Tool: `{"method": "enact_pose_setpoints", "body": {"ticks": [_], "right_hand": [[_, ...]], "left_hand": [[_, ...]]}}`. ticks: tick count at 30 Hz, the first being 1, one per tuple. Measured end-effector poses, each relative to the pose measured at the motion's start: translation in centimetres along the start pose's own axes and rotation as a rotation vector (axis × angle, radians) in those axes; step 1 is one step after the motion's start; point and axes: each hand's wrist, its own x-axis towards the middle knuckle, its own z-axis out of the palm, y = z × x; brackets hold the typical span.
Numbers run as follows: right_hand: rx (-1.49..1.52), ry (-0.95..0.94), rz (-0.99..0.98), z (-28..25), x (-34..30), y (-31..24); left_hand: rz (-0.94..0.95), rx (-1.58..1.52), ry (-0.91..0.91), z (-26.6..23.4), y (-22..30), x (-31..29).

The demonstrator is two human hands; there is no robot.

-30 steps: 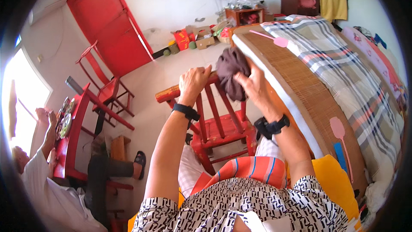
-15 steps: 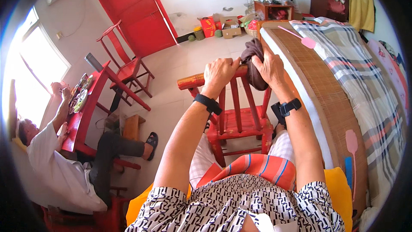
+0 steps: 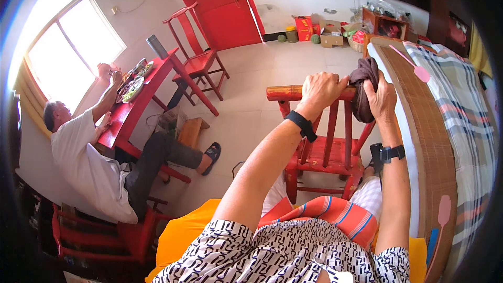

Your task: The person wipes the backrest and legs of a red wooden chair with a brown cloth.

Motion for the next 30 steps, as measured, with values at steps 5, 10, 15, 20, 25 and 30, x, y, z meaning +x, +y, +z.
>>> {"method": "enact_pose_setpoints", "body": {"ticks": [5,10,15,20,25,30], "right_hand": [[-0.023,0.009,0.009,0.3,0.0,0.5],[-0.005,0.024,-0.007,0.1,0.0,0.5],[0.017,0.006,0.01,0.5,0.1,0.9],[-0.013,0.018,-0.02,0.7,0.3,1.1],[0.01,0.027,-0.018,1.0,0.2,1.6],[0.001,0.028,-0.019,1.0,0.1,1.4]], "left_hand": [[-0.018,-0.03,-0.031,-0.3,0.1,0.3],[-0.001,-0.032,-0.012,0.2,0.1,0.4],[-0.007,-0.038,-0.031,0.4,0.0,0.6],[-0.01,-0.041,-0.015,0.5,-0.2,0.7],[-0.012,-0.036,-0.031,0.6,-0.3,0.8],[-0.004,-0.026,-0.008,0.4,-0.3,0.7]]}}
